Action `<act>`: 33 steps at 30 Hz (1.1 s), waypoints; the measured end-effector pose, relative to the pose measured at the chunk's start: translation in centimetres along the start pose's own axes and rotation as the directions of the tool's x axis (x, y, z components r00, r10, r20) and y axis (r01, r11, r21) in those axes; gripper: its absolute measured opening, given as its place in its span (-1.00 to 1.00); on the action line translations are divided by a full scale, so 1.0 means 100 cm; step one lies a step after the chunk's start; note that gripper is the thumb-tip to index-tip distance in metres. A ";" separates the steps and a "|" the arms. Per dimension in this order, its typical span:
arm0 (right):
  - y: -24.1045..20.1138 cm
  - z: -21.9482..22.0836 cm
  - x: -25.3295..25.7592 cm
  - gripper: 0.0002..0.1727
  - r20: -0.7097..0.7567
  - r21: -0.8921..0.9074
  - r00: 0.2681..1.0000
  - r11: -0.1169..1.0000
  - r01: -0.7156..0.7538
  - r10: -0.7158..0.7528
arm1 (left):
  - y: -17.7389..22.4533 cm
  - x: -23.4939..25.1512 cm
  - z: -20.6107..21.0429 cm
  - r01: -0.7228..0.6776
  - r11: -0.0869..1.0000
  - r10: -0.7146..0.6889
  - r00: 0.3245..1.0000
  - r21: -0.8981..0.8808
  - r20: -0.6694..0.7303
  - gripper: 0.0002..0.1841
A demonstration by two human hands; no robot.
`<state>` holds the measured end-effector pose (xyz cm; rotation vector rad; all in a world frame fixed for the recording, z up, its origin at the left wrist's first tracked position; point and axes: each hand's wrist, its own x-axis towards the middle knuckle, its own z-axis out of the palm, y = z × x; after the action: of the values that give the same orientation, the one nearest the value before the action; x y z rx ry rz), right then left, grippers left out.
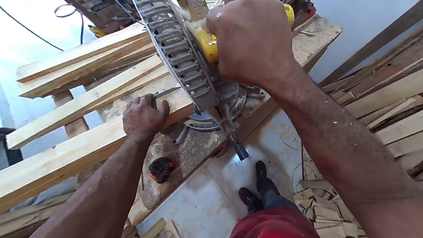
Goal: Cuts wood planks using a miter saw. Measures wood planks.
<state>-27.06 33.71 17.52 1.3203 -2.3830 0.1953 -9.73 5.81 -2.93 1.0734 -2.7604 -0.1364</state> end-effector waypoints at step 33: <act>0.003 0.047 -0.048 -0.84 -0.085 0.093 0.991 0.989 0.112 -0.104 | -0.010 0.006 0.002 0.010 1.000 -0.009 0.999 0.017 -0.049 -0.31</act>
<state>-26.35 36.13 11.28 1.4536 -2.2544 0.3306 -9.54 4.73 -3.25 1.0798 -2.7182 -0.0870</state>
